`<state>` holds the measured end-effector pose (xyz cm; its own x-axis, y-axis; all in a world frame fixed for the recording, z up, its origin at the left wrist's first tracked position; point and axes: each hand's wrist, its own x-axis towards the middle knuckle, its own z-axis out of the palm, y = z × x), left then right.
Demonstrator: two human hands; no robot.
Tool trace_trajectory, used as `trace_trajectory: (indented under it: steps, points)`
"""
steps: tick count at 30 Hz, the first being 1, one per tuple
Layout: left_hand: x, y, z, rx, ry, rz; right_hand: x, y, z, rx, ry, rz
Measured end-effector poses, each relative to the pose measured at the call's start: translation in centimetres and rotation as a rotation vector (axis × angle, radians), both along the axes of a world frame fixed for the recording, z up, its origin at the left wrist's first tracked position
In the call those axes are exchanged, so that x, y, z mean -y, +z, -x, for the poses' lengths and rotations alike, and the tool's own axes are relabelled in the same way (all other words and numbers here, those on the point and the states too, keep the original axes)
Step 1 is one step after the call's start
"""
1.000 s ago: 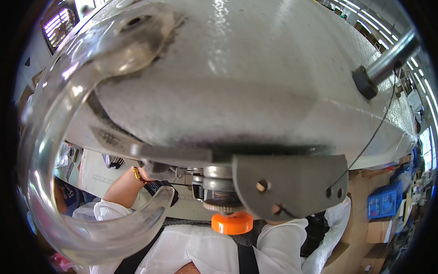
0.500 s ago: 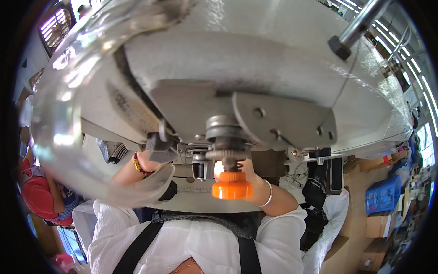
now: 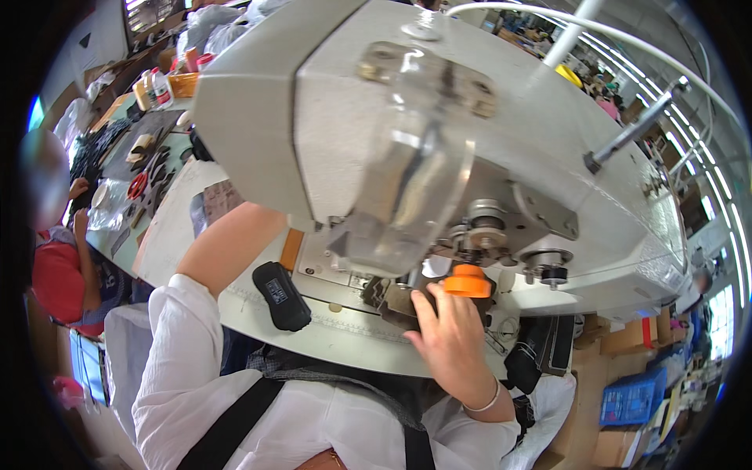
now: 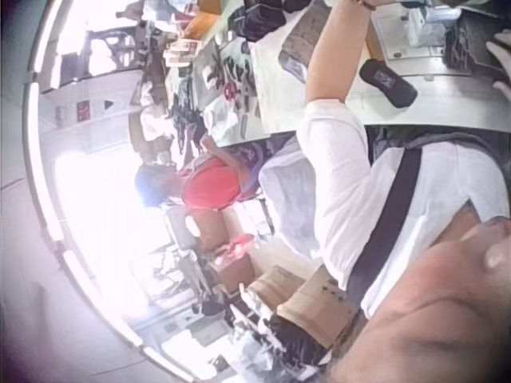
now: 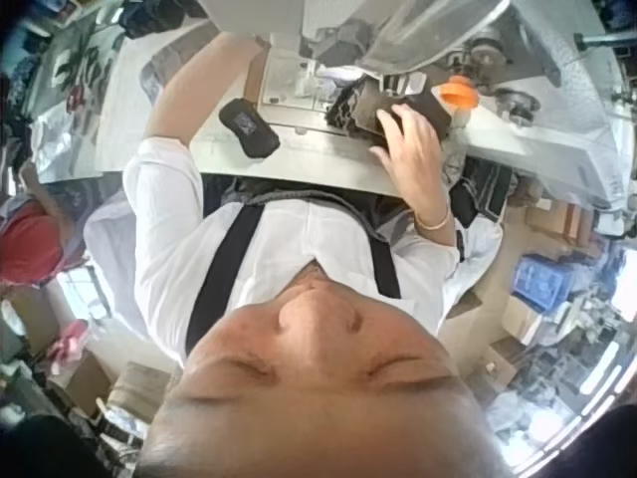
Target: Using an industrial sewing machine to stitch together upper components of shoes.
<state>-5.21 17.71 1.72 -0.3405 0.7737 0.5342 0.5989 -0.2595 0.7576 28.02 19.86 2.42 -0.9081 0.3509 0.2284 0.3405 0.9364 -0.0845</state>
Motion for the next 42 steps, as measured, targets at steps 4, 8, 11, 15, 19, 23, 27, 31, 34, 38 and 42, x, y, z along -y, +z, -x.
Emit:
trace_trajectory:
  steps: [4, 8, 11, 15, 19, 23, 27, 31, 34, 38, 42]
  points:
    - [2.7, -0.1, 2.4, 0.125, 0.024, 0.031, -0.6, -1.6, -1.0, -0.089, 0.0, -0.026]
    - [9.5, -1.6, 8.2, 0.552, 0.035, -0.063, -1.4, -2.7, -1.4, -0.129, -0.005, -0.024]
    - [16.8, -3.8, 12.4, 0.736, 0.03, -0.018, -1.7, -3.1, -1.4, -0.149, 0.002, -0.047]
    - [22.6, -7.5, 15.8, 0.768, 0.218, -0.004, -1.7, -3.2, -1.1, -0.145, -0.015, -0.054]
    - [24.2, -10.1, 17.7, 0.772, 0.299, 0.093, -1.4, -3.2, -1.0, -0.156, -0.017, -0.065]
    - [23.9, -10.3, 17.9, 0.798, 0.352, 0.18, -1.6, -3.2, -0.9, -0.17, -0.013, -0.06]
    - [22.6, -9.0, 14.6, -0.26, 0.906, 0.295, -2.0, -3.1, -1.0, -0.139, 0.021, -0.091]
    - [21.5, -6.5, 8.3, -0.72, 0.544, 0.118, -2.5, -3.2, -0.7, -0.143, 0.057, -0.176]
    - [20.6, -5.4, 3.0, -0.672, -0.129, 0.315, -2.9, -3.1, -0.3, -0.177, 0.083, -0.195]
    - [19.4, -5.6, -0.7, -0.755, -0.263, 0.525, -3.0, -2.9, 0.0, -0.176, 0.056, -0.159]
    - [18.2, -6.0, 1.1, -0.791, -0.379, 0.538, -3.0, -2.6, 0.1, -0.171, 0.058, -0.155]
